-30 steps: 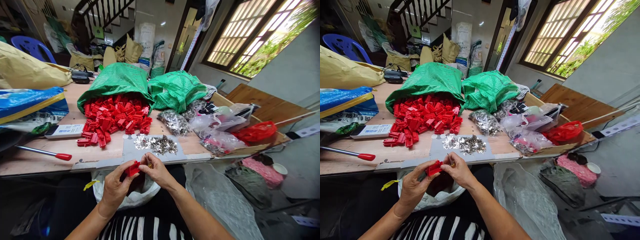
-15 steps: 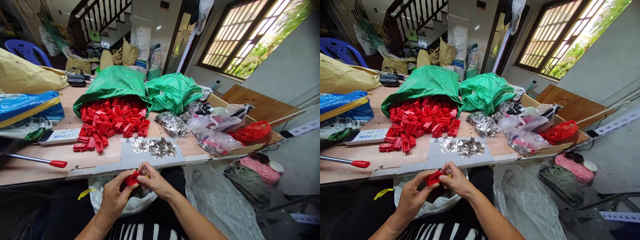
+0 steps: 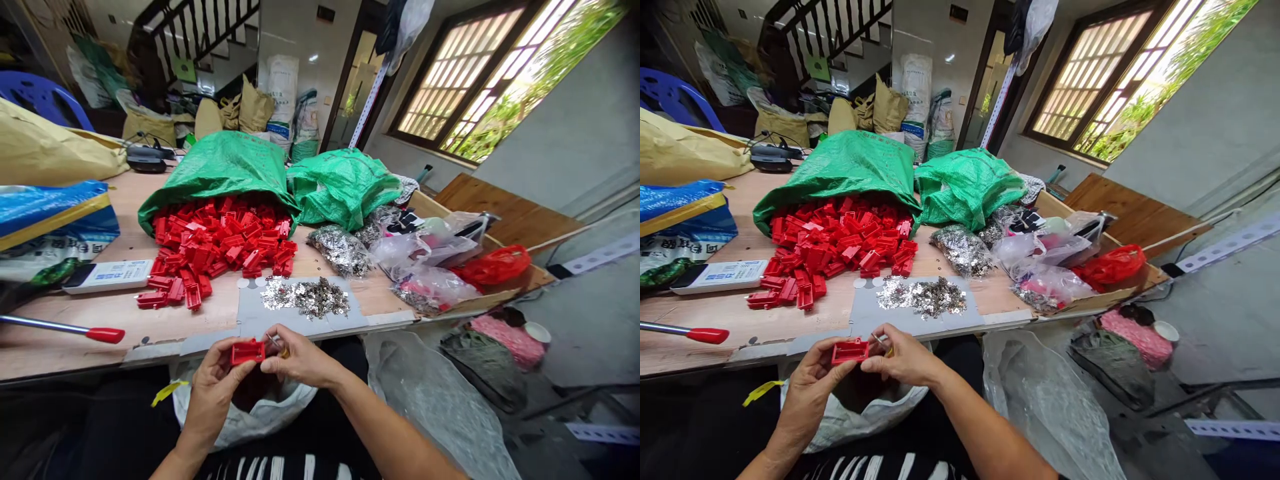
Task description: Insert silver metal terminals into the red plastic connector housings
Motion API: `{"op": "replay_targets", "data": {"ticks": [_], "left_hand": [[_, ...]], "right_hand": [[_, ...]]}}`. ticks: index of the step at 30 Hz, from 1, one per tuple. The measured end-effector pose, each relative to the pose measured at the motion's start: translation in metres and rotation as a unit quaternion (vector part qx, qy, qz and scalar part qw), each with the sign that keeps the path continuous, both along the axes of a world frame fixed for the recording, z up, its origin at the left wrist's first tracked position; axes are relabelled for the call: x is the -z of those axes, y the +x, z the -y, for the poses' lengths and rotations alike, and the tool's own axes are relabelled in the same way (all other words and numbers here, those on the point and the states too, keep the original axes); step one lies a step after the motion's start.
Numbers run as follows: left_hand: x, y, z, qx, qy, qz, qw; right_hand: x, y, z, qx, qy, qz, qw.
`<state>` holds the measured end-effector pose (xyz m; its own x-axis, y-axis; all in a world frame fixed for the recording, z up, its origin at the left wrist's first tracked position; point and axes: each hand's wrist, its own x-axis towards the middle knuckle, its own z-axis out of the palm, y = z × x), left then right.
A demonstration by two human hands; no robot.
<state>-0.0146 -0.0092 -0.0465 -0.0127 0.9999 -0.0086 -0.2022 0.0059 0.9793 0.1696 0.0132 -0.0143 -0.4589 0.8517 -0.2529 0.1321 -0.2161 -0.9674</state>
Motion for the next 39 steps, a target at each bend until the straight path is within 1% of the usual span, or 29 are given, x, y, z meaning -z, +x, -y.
{"op": "replay_targets", "data": {"ticks": [1, 2, 3, 4, 5, 6, 7, 8, 9, 13, 17, 19, 21, 24, 27, 28, 30, 32, 33, 34, 36, 39], "left_hand": [[0.0, 0.0, -0.001, -0.015, -0.017, 0.011, 1.0], [0.0, 0.0, -0.003, -0.026, -0.027, 0.016, 0.999], [0.0, -0.001, -0.004, -0.031, -0.033, 0.018, 0.999], [0.0, -0.002, -0.004, -0.029, -0.036, 0.017, 0.999], [0.0, -0.002, -0.005, -0.025, -0.038, 0.015, 0.999], [0.001, -0.003, -0.005, -0.021, -0.039, 0.013, 0.999], [0.001, -0.004, -0.005, -0.018, -0.041, 0.012, 0.999], [0.002, -0.004, -0.005, -0.015, -0.044, 0.011, 0.999], [0.003, -0.005, -0.005, -0.015, -0.046, 0.01, 0.999], [0.005, -0.007, -0.006, -0.01, -0.051, 0.011, 0.999], [0.005, -0.006, -0.007, -0.004, -0.057, 0.022, 0.998], [0.003, -0.005, -0.008, -0.003, -0.067, 0.044, 0.997], [0.0, -0.003, -0.01, -0.004, -0.083, 0.083, 0.993], [-0.005, -0.001, -0.013, -0.002, -0.111, 0.142, 0.984], [-0.011, 0.0, -0.015, 0.002, -0.128, 0.172, 0.977], [-0.013, 0.0, -0.016, 0.002, -0.131, 0.177, 0.975], [-0.015, 0.001, -0.017, 0.004, -0.133, 0.185, 0.974], [-0.017, 0.002, -0.018, 0.006, -0.134, 0.194, 0.972], [-0.018, 0.003, -0.018, 0.007, -0.135, 0.199, 0.971], [-0.019, 0.003, -0.019, 0.009, -0.135, 0.204, 0.97], [-0.02, 0.005, -0.019, 0.016, -0.137, 0.214, 0.967], [-0.022, 0.005, -0.019, 0.034, -0.133, 0.233, 0.963]], "right_hand": [[-0.004, 0.0, -0.009, 0.014, 0.06, 0.071, 0.996], [-0.007, 0.001, -0.018, 0.035, 0.131, 0.152, 0.979], [-0.011, 0.001, -0.029, 0.051, 0.201, 0.239, 0.949], [-0.013, 0.002, -0.039, 0.065, 0.251, 0.322, 0.911], [-0.014, 0.003, -0.048, 0.064, 0.281, 0.394, 0.873], [-0.015, 0.003, -0.056, 0.051, 0.299, 0.449, 0.841], [-0.014, 0.004, -0.064, 0.039, 0.306, 0.483, 0.819], [-0.013, 0.004, -0.069, 0.026, 0.309, 0.503, 0.807], [-0.011, 0.003, -0.073, 0.017, 0.309, 0.512, 0.801], [-0.005, 0.001, -0.081, 0.001, 0.306, 0.519, 0.798], [-0.007, 0.0, -0.081, -0.006, 0.307, 0.523, 0.795], [-0.008, 0.002, -0.081, -0.006, 0.311, 0.518, 0.797], [-0.008, 0.004, -0.08, 0.006, 0.321, 0.499, 0.805], [-0.007, 0.007, -0.078, 0.035, 0.339, 0.45, 0.826], [-0.009, 0.007, -0.071, 0.061, 0.351, 0.383, 0.852], [-0.011, 0.006, -0.067, 0.072, 0.348, 0.353, 0.866], [-0.014, 0.003, -0.056, 0.085, 0.321, 0.277, 0.902], [-0.018, -0.002, -0.044, 0.072, 0.279, 0.205, 0.935], [-0.02, -0.005, -0.039, 0.063, 0.266, 0.181, 0.945], [-0.021, -0.007, -0.034, 0.056, 0.262, 0.165, 0.949], [-0.022, -0.012, -0.027, 0.052, 0.275, 0.149, 0.948], [-0.021, -0.014, -0.022, 0.046, 0.273, 0.127, 0.952]]}}
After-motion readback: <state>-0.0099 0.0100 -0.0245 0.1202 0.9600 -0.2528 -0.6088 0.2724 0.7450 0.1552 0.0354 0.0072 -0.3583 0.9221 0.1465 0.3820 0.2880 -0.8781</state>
